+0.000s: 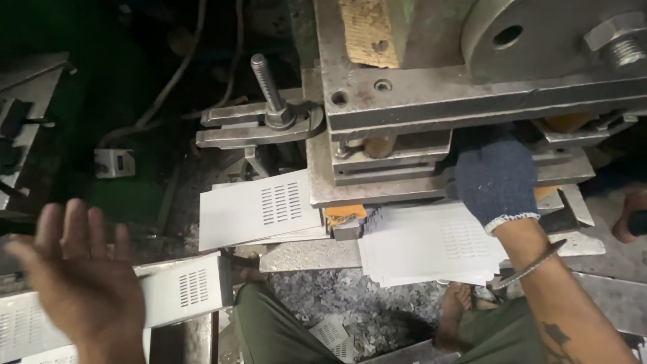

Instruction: Feeding metal plates into a stamping machine and stacking the finished parts.

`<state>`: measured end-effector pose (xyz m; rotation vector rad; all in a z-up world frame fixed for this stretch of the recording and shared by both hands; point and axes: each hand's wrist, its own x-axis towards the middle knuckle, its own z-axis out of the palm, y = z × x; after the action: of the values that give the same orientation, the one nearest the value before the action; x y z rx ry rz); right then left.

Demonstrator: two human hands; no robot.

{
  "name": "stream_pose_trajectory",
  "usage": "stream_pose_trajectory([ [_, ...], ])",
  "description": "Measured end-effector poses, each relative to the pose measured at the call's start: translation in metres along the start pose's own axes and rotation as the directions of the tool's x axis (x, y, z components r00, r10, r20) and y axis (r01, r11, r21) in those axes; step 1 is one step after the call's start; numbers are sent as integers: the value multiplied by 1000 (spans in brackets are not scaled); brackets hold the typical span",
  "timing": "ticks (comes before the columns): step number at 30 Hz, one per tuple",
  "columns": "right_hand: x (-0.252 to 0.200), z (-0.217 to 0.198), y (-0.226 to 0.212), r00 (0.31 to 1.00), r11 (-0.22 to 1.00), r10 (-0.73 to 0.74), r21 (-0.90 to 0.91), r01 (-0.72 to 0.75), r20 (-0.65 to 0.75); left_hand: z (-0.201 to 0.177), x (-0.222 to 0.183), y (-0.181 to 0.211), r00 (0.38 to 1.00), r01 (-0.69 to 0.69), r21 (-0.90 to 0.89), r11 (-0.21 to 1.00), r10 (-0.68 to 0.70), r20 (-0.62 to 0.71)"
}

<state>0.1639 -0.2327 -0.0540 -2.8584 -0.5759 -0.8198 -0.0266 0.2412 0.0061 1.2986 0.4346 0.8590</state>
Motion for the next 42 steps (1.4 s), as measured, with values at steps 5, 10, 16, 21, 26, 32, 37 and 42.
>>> stream_pose_trajectory([
  [5,-2,-3,1,992,976,-125,-176,126,19,-24,3,25,932,-96,-41,995,105,346],
  [10,-2,8,7,1000,1000,21,-9,-21,17,-14,11,43,911,-132,102,986,80,404],
  [16,-7,11,12,999,997,-31,-76,32,13,1,30,61,840,-261,228,938,105,533],
  [21,-3,7,7,979,968,-26,-241,75,201,29,20,82,786,-345,257,903,129,605],
  [26,-3,2,1,996,974,-90,-206,92,21,67,1,88,795,-198,93,976,105,597],
  [32,-3,3,-2,985,979,173,109,-175,30,91,-14,90,760,-113,23,993,72,646],
  [37,3,-7,-8,998,998,56,16,-56,14,93,-13,89,777,-113,36,993,66,626],
  [42,7,-11,-10,993,987,118,110,-117,-2,87,-9,86,784,-124,39,991,74,616],
])
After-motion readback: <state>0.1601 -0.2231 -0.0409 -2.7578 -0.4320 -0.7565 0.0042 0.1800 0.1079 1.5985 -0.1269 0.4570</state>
